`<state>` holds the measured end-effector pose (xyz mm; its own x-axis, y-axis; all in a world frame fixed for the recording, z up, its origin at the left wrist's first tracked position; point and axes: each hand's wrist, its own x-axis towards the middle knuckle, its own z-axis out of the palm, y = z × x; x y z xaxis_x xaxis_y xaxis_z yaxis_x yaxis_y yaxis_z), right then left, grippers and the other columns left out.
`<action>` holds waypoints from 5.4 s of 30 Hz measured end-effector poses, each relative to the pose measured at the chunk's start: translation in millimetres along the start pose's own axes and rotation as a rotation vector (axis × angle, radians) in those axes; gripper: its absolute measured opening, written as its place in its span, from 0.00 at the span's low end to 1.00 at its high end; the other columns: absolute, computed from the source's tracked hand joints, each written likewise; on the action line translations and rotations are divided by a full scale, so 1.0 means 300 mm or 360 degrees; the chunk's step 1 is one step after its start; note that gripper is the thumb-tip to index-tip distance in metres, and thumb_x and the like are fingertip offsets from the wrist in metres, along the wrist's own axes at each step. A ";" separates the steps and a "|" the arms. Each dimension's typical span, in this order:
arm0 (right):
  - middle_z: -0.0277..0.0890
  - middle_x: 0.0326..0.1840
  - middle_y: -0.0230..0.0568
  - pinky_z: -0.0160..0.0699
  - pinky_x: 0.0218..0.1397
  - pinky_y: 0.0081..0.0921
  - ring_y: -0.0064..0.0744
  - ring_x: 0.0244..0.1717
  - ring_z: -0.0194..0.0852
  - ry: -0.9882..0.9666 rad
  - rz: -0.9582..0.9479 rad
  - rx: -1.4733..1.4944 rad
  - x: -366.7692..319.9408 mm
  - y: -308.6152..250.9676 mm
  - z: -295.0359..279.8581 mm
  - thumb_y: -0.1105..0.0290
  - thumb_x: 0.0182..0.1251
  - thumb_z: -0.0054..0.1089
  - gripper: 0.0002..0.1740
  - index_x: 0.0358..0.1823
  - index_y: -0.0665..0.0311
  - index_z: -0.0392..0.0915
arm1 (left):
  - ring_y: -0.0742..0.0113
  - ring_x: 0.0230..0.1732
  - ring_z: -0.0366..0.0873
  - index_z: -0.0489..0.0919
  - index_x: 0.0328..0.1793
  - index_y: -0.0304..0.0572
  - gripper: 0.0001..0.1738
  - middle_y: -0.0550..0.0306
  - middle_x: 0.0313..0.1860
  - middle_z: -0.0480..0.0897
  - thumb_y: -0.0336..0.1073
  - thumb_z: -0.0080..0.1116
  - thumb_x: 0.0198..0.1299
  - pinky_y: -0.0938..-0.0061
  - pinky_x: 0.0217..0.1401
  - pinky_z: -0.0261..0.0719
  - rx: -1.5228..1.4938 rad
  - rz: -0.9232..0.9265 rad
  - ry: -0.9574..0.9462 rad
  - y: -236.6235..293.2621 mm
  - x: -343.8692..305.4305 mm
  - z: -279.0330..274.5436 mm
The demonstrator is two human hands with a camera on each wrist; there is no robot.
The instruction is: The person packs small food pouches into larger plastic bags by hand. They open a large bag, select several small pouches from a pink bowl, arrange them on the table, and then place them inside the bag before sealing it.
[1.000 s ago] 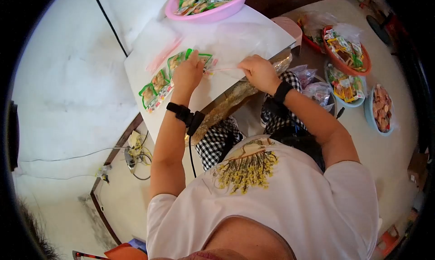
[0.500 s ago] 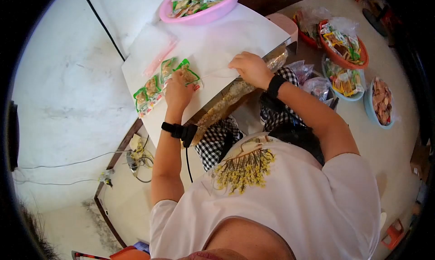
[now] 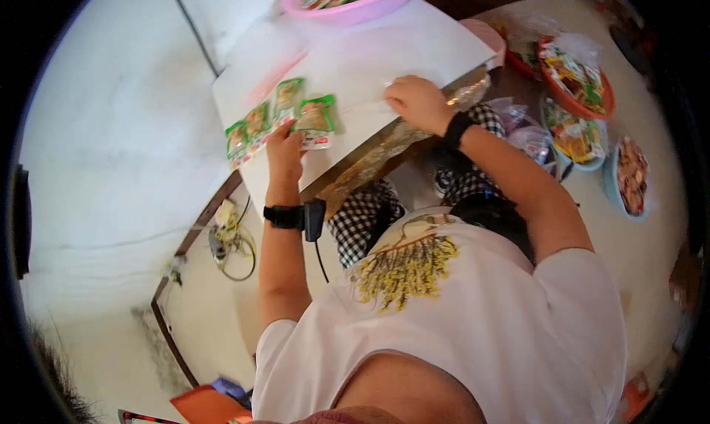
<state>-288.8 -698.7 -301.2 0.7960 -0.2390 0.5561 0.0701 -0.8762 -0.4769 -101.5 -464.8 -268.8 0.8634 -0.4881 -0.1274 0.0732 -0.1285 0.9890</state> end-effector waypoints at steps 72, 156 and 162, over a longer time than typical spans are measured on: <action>0.71 0.31 0.40 0.66 0.44 0.40 0.46 0.36 0.71 0.0087 0.0130 0.0014 0.001 -0.061 -0.008 0.74 0.54 0.58 0.05 0.33 0.60 0.78 | 0.62 0.30 0.80 0.75 0.31 0.52 0.04 0.62 0.26 0.76 0.35 0.58 0.50 0.62 0.36 0.70 0.2173 0.1981 -0.0358 0.090 0.113 0.407; 0.69 0.30 0.44 0.70 0.38 0.39 0.49 0.36 0.70 0.0471 0.0253 0.0447 -0.017 -0.058 -0.018 0.77 0.56 0.59 0.05 0.32 0.63 0.72 | 0.50 0.56 0.77 0.78 0.54 0.43 0.20 0.49 0.65 0.72 0.38 0.64 0.55 0.60 0.49 0.81 0.2096 0.1390 -0.1004 0.143 -0.072 0.360; 0.68 0.31 0.43 0.71 0.39 0.40 0.49 0.37 0.69 0.0430 0.0253 0.0461 -0.027 -0.056 -0.018 0.77 0.56 0.59 0.04 0.32 0.63 0.73 | 0.51 0.64 0.72 0.76 0.60 0.37 0.25 0.45 0.72 0.66 0.38 0.61 0.55 0.61 0.47 0.81 0.2037 0.1632 -0.0895 0.117 -0.032 0.429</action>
<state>-299.7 -684.2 -294.1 0.6272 -0.4965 0.6001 0.1557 -0.6750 -0.7212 -171.4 -575.7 -242.4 0.0159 -0.9836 0.1796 -0.9994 -0.0103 0.0321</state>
